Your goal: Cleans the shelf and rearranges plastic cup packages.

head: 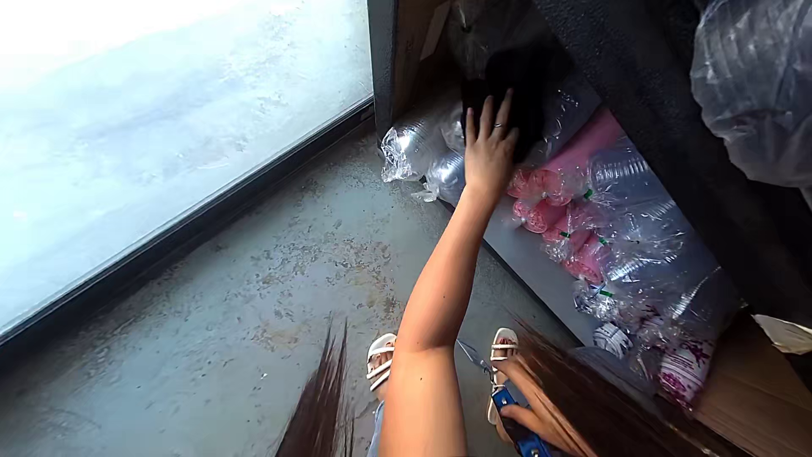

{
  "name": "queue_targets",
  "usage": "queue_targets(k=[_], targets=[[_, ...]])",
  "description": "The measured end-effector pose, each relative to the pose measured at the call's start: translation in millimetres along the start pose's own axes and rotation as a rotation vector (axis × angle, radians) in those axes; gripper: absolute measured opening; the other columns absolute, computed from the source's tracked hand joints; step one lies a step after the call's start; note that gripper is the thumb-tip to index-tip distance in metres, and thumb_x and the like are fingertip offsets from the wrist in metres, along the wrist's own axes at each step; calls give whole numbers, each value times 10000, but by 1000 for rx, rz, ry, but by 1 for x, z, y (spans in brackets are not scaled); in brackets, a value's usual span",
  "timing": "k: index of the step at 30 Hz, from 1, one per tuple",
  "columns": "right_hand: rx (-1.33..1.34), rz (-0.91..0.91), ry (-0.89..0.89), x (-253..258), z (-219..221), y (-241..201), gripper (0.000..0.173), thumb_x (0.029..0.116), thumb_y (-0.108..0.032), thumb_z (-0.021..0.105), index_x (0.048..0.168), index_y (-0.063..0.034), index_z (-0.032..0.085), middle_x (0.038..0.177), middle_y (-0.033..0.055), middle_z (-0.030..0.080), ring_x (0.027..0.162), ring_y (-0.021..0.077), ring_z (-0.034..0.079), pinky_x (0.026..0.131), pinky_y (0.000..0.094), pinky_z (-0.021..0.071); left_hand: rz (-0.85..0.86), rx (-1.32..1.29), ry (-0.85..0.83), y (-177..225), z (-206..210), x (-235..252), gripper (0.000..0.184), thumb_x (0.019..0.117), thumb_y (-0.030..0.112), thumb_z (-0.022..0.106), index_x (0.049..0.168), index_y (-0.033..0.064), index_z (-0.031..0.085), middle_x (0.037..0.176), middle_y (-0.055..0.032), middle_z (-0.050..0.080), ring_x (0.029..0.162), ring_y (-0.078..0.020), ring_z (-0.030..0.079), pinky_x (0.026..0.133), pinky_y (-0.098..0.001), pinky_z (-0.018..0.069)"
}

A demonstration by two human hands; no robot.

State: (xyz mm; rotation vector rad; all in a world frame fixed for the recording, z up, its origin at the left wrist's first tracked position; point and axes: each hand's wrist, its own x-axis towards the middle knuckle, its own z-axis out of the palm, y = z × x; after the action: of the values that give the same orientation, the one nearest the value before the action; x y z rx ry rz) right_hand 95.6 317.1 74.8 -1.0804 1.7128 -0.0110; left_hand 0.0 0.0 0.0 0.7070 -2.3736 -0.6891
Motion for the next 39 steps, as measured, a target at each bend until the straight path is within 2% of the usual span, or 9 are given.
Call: queue_targets(k=[2, 7, 12, 18, 21, 26, 28, 32, 39], targets=[[9, 31, -6, 0, -5, 4, 527, 1016, -281, 587, 1429, 42, 540, 1415, 266, 567, 1333, 421, 530, 1125, 547, 391, -13, 50, 118, -20, 18, -2, 301, 886, 28, 664, 1172, 74, 741, 1577, -170, 452, 1476, -457, 356, 1177, -700, 213], [-26, 15, -22, -11, -13, -4, 528, 1014, -270, 599, 1457, 7, 521, 1408, 235, 582, 1327, 390, 541, 1128, 521, 403, -55, 39, 196, -39, 5, -2, 314, 921, 97, 650, 1227, 79, 717, 1519, -229, 498, 1433, -478, 411, 1164, -649, 293], [-73, -40, 7, -25, 10, 17, 568, 948, -270, 710, 1435, -28, 546, 1343, 218, 616, 1259, 390, 584, 1042, 557, 473, -520, -162, 300, -17, -58, -10, 516, 937, 216, 634, 1417, 34, 577, 1426, -278, 536, 1309, -438, 524, 1063, -538, 440], [-15, -180, 70, -38, 7, -7, 515, 991, -358, 635, 1384, -28, 599, 1227, 218, 680, 1161, 382, 647, 989, 540, 498, -189, -77, 517, -15, -24, -48, 419, 877, 190, 705, 1259, 19, 687, 1491, -321, 471, 1392, -505, 436, 1152, -595, 344], [8, -124, 16, -38, 0, -12, 535, 998, -355, 633, 1412, -22, 575, 1252, 234, 661, 1198, 391, 621, 1017, 531, 477, -278, -57, 352, -29, 16, -77, 332, 912, 57, 627, 1233, 0, 693, 1511, -304, 461, 1407, -486, 437, 1132, -610, 367], [-25, -207, 116, -31, 13, 0, 517, 969, -353, 664, 1349, -5, 623, 1179, 228, 694, 1111, 387, 668, 961, 525, 523, -290, -105, 670, 22, 36, -98, 390, 817, 128, 698, 1174, -26, 684, 1375, -373, 519, 1255, -540, 502, 1050, -598, 396], [-16, -174, 58, -29, 12, -1, 526, 981, -347, 654, 1385, -14, 599, 1247, 228, 673, 1162, 384, 642, 1004, 528, 493, -121, -123, 534, 25, 68, -120, 370, 817, 175, 759, 1126, -19, 696, 1320, -340, 576, 1246, -520, 539, 1063, -614, 415], [-35, -109, -5, -23, 19, 13, 594, 982, -385, 641, 1435, -12, 552, 1328, 216, 630, 1238, 358, 601, 1065, 506, 455, -71, -120, -187, -4, 103, -150, 399, 884, 116, 736, 1263, 4, 687, 1450, -237, 556, 1360, -447, 501, 1127, -611, 370], [37, -172, 102, -29, 18, 12, 553, 980, -402, 642, 1395, -39, 598, 1231, 210, 679, 1175, 360, 638, 1027, 507, 482, -327, 79, -356, -22, 69, -103, 376, 1008, -8, 459, 1360, -38, 588, 1494, -259, 507, 1406, -455, 451, 1141, -610, 345]])
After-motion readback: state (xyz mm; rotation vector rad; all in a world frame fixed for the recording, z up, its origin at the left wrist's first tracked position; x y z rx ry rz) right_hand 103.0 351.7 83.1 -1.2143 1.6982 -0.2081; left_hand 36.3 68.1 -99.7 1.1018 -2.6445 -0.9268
